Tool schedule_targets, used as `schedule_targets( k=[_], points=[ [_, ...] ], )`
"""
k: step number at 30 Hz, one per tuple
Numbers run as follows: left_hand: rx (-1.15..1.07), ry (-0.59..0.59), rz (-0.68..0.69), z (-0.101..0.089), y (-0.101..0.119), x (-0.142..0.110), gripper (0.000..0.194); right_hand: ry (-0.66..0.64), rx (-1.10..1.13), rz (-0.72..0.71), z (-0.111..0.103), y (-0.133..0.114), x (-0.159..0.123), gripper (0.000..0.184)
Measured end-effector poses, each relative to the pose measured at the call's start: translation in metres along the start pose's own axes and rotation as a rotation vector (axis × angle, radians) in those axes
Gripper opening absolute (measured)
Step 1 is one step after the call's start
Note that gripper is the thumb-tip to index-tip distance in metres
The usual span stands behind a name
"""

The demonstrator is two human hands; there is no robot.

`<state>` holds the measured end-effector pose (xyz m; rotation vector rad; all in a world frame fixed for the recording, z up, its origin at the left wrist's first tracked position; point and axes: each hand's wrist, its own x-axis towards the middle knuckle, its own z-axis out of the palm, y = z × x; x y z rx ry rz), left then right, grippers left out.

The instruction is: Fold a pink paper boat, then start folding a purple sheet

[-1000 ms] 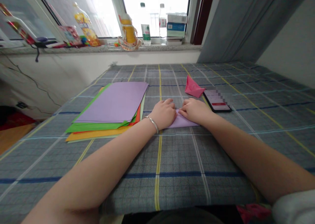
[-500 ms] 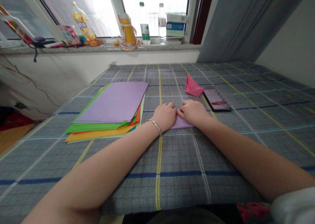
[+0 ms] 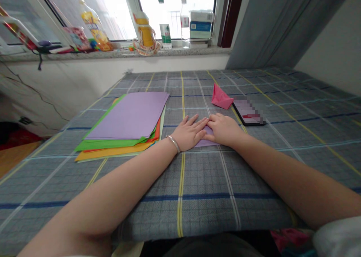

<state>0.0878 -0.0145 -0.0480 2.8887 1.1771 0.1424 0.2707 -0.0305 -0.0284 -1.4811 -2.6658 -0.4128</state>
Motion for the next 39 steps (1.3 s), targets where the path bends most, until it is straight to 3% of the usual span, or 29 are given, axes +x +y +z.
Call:
schedule_targets(
  k=[5, 12, 17, 22, 39],
  points=[
    [0.028, -0.031, 0.001, -0.002, 0.001, 0.001, 0.056, -0.038, 0.010, -0.010, -0.002, 0.002, -0.005, 0.081],
    [0.032, -0.043, 0.115, -0.004, 0.001, -0.005, 0.059, -0.071, 0.023, -0.030, -0.002, 0.007, -0.005, 0.081],
    [0.034, -0.042, 0.125, -0.005, 0.000, -0.007, 0.062, -0.088, 0.060, -0.032, -0.001, 0.010, -0.005, 0.083],
    [-0.014, -0.103, 0.158, -0.008, -0.006, -0.006, 0.078, -0.106, 0.146, 0.009, 0.002, 0.013, -0.005, 0.091],
    [-0.076, -0.262, 0.060, -0.024, -0.024, -0.020, 0.082, -0.244, 0.247, 0.064, 0.007, 0.033, -0.010, 0.099]
  ],
)
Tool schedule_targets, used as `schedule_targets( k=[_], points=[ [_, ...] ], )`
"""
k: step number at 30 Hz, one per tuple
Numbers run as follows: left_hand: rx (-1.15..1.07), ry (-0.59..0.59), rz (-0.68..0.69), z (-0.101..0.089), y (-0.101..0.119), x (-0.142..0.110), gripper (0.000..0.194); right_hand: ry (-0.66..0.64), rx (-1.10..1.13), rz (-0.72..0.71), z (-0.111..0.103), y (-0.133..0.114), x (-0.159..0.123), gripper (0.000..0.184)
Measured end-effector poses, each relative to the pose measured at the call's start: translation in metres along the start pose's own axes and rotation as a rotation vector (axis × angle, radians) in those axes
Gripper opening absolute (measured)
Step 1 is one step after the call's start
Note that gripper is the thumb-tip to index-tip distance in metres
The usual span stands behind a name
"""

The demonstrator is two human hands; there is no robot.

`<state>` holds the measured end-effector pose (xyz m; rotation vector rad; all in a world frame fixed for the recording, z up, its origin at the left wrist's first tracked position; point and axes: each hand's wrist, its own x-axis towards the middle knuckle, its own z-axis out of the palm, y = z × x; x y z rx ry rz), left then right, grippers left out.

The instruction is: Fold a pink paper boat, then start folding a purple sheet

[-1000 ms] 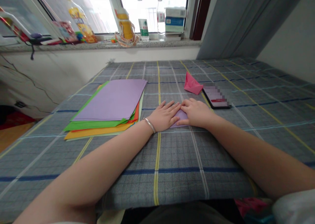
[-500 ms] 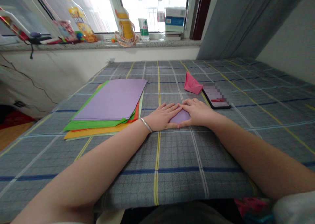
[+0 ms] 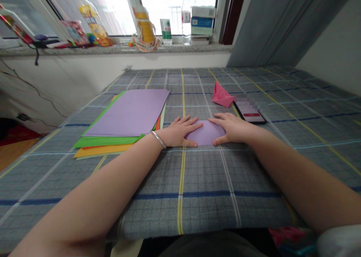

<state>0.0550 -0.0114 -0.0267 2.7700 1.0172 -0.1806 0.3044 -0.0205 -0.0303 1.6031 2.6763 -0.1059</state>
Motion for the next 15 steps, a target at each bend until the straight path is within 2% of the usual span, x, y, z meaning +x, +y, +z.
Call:
schedule_targets(
  k=[7, 15],
  points=[
    [0.007, -0.075, -0.049, -0.009, -0.013, -0.011, 0.087, -0.084, 0.090, 0.002, -0.001, 0.017, -0.003, 0.099],
    [0.044, -0.102, -0.085, -0.015, -0.015, -0.018, 0.090, -0.139, 0.096, 0.023, -0.004, 0.023, -0.005, 0.104]
  ],
)
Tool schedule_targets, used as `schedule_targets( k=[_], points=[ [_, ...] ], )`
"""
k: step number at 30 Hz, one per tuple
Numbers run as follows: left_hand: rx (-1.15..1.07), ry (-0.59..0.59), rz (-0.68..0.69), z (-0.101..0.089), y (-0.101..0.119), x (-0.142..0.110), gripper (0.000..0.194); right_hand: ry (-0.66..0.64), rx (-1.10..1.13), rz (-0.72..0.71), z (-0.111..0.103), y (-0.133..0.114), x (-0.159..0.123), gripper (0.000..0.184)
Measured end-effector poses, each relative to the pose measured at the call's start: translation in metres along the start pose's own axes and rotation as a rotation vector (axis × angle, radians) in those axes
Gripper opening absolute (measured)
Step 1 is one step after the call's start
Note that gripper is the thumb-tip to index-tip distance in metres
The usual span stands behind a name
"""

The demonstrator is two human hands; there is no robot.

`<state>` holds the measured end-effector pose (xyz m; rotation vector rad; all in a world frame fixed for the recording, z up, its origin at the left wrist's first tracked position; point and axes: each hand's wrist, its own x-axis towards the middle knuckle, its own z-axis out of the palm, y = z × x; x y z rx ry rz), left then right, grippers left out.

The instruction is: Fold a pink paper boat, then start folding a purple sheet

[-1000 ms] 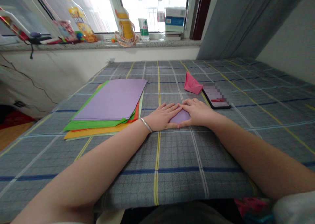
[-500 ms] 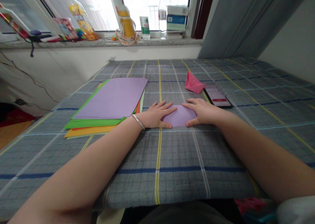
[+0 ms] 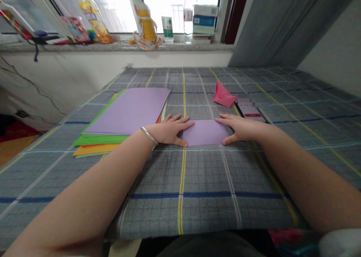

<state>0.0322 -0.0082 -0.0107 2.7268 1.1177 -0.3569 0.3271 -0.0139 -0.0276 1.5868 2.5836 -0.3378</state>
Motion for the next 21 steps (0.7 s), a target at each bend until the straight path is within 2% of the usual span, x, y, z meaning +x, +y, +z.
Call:
schedule_targets(
  k=[9, 16, 19, 21],
  points=[
    [0.034, 0.003, -0.031, -0.0004, -0.0020, -0.0040, 0.094, -0.019, -0.016, -0.003, 0.0000, 0.0070, -0.0024, 0.102],
    [0.036, -0.069, -0.064, -0.0015, -0.0028, -0.0031, 0.097, -0.059, -0.023, -0.018, -0.0007, 0.0054, -0.0043, 0.105],
    [0.029, -0.089, -0.097, -0.0001, 0.0005, -0.0016, 0.096, -0.050, -0.027, 0.005, 0.0030, 0.0026, -0.0018, 0.108],
    [0.040, -0.059, -0.128, 0.0035, 0.0068, -0.0006, 0.095, -0.026, -0.040, 0.025, 0.0066, -0.0019, 0.0005, 0.109]
  ],
)
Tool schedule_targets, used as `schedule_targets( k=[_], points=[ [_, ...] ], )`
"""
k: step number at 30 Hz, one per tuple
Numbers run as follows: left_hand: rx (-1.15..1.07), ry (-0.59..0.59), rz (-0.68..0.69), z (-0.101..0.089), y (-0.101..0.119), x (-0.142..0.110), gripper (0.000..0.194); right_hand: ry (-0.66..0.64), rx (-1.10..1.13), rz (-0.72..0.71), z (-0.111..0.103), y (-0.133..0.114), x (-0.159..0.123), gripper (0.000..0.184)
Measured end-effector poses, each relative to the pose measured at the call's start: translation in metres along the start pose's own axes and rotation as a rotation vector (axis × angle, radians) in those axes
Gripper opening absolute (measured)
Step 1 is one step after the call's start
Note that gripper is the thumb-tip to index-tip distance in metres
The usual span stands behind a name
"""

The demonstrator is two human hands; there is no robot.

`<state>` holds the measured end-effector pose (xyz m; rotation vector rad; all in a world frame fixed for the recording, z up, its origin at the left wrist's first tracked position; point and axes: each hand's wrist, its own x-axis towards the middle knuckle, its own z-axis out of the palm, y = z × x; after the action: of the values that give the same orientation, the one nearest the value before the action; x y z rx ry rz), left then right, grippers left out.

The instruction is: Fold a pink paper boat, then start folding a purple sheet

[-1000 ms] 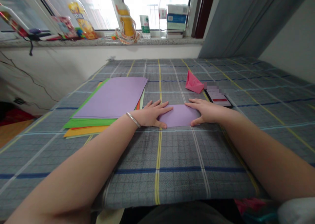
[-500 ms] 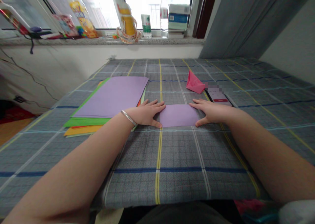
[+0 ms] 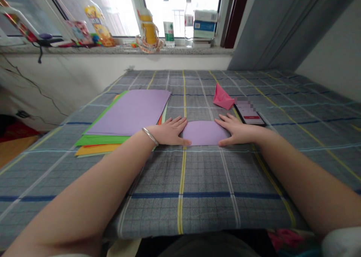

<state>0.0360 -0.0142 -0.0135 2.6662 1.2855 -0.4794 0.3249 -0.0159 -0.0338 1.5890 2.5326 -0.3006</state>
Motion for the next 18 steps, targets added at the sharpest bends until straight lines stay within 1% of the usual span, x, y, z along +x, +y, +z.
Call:
schedule_targets(
  k=[1, 4, 5, 8, 11, 13, 15, 18],
  points=[
    [0.013, 0.038, -0.017, 0.003, 0.005, 0.000, 0.095, 0.015, -0.005, 0.006, 0.002, -0.003, 0.001, 0.109],
    [0.086, 0.272, -0.048, 0.012, 0.022, 0.002, 0.090, 0.064, -0.006, 0.017, 0.006, -0.017, 0.003, 0.104],
    [0.113, 0.353, -0.033, 0.016, 0.028, 0.002, 0.086, 0.083, -0.001, 0.026, 0.007, -0.022, 0.003, 0.100],
    [0.150, 0.472, 0.084, 0.022, 0.041, 0.007, 0.074, 0.128, 0.004, -0.017, 0.011, -0.032, 0.005, 0.094],
    [0.167, 0.503, 0.271, 0.020, 0.046, 0.011, 0.068, 0.166, 0.001, -0.106, 0.013, -0.034, 0.006, 0.092],
    [0.183, 0.517, 0.340, 0.016, 0.045, 0.013, 0.062, 0.197, 0.011, -0.150, 0.014, -0.033, 0.007, 0.089],
    [0.218, 0.529, 0.394, 0.011, 0.044, 0.013, 0.052, 0.218, 0.027, -0.171, 0.014, -0.031, 0.007, 0.088],
    [0.298, 0.529, 0.495, 0.007, 0.045, 0.012, 0.030, 0.242, 0.065, -0.185, 0.014, -0.031, 0.007, 0.086]
  ],
)
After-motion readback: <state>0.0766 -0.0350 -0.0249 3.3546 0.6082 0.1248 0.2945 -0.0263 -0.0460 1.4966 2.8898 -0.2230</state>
